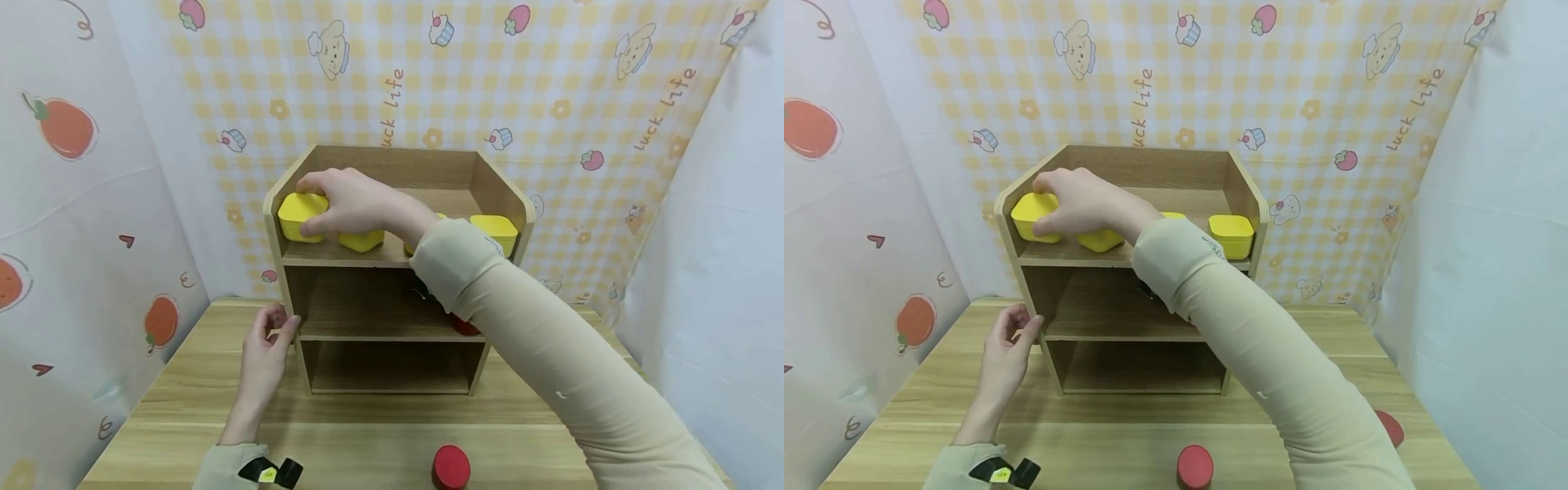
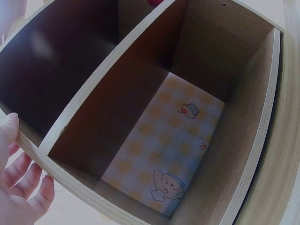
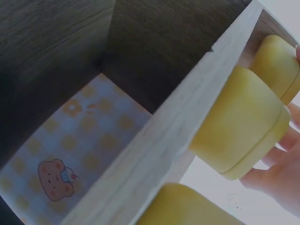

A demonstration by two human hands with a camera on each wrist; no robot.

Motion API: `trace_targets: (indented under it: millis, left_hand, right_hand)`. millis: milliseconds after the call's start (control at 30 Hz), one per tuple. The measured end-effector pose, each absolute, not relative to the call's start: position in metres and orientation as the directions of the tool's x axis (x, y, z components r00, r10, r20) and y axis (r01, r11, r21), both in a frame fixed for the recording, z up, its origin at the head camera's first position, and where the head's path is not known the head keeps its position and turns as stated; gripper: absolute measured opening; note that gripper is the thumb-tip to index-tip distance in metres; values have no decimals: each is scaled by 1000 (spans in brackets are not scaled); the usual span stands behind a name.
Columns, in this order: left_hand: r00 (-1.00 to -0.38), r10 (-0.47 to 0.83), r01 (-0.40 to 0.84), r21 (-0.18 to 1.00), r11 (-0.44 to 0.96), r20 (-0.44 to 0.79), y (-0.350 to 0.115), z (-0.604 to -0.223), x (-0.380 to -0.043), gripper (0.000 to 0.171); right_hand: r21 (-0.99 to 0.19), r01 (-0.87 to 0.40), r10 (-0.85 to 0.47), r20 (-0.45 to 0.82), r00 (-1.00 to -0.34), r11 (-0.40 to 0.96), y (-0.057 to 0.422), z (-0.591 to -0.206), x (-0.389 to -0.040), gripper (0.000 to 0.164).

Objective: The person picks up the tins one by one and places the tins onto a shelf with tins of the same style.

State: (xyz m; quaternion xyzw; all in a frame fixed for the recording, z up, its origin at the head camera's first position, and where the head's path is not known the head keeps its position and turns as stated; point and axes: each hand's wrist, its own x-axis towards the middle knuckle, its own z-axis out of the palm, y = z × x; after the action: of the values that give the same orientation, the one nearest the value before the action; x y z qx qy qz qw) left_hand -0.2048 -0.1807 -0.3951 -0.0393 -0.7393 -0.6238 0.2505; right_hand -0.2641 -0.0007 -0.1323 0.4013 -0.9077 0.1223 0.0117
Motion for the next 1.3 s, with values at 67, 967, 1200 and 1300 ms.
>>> trace_targets:
  millis: [67, 967, 1200, 1300]
  left_hand:
    - [-873, -253, 368, 904, 219, 417, -181, -395, -204, 28]
    - [-866, -267, 372, 902, 220, 422, -181, -395, -203, 26]
    - [-866, -260, 377, 899, 223, 428, -180, -396, -204, 25]
    - [-865, -261, 378, 898, 225, 429, -181, -396, -204, 26]
  right_hand:
    - [-212, -721, -721, 95, -687, 659, -2, -133, -266, 63]
    - [-207, -715, -737, -52, -673, 668, 11, -135, -271, 75]
    - [-181, -668, -689, -98, -718, 722, 30, -134, -268, 78]
    - [-181, -666, -687, -90, -721, 723, 32, -133, -267, 76]
